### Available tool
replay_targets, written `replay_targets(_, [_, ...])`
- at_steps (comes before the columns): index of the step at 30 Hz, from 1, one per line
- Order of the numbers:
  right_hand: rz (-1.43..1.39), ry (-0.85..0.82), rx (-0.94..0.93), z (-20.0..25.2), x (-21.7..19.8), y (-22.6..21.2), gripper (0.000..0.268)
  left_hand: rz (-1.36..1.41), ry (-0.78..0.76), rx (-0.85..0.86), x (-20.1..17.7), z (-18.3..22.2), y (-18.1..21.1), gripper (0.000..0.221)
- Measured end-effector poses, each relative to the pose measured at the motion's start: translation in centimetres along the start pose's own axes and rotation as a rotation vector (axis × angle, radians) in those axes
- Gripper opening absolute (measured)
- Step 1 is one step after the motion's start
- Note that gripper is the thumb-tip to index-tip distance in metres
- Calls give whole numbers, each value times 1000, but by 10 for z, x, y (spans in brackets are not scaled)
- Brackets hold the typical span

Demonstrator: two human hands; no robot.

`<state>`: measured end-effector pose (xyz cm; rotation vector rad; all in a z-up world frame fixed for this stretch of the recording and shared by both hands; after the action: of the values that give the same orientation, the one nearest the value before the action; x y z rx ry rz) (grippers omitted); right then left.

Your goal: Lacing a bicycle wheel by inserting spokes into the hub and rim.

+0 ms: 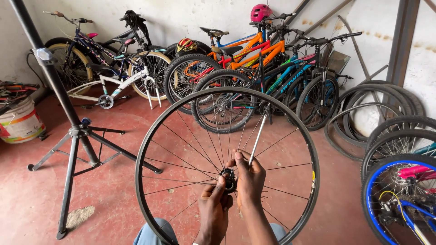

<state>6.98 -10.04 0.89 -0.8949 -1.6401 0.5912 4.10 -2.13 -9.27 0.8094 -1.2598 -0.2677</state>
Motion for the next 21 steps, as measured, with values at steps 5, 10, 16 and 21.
replay_targets(5, [21, 25, 31, 1, 2, -1, 23, -21, 6, -15, -1, 0, 0, 25])
replay_targets(10, [22, 21, 33, 0, 2, 0, 23, -39, 39, -33, -1, 3, 4, 25])
replay_targets(16, [26, 12, 21, 2, 5, -4, 24, -117, 56, -49, 1, 8, 10, 27])
replay_targets(21, [-111, -17, 103, -1, 0, 4, 26, -187, 65, -115, 3, 21, 22, 23])
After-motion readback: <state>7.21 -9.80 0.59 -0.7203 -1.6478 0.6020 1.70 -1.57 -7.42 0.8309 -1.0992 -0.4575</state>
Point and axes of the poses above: each hand's wrist, its own z-axis away from the middle knuckle, its own x-axis out of the palm, y = z × x, the point moved 5 cm from there along -z, towards the middle knuckle, and after that the axes turned 14 degrees about -z, right-handed, at the moved point
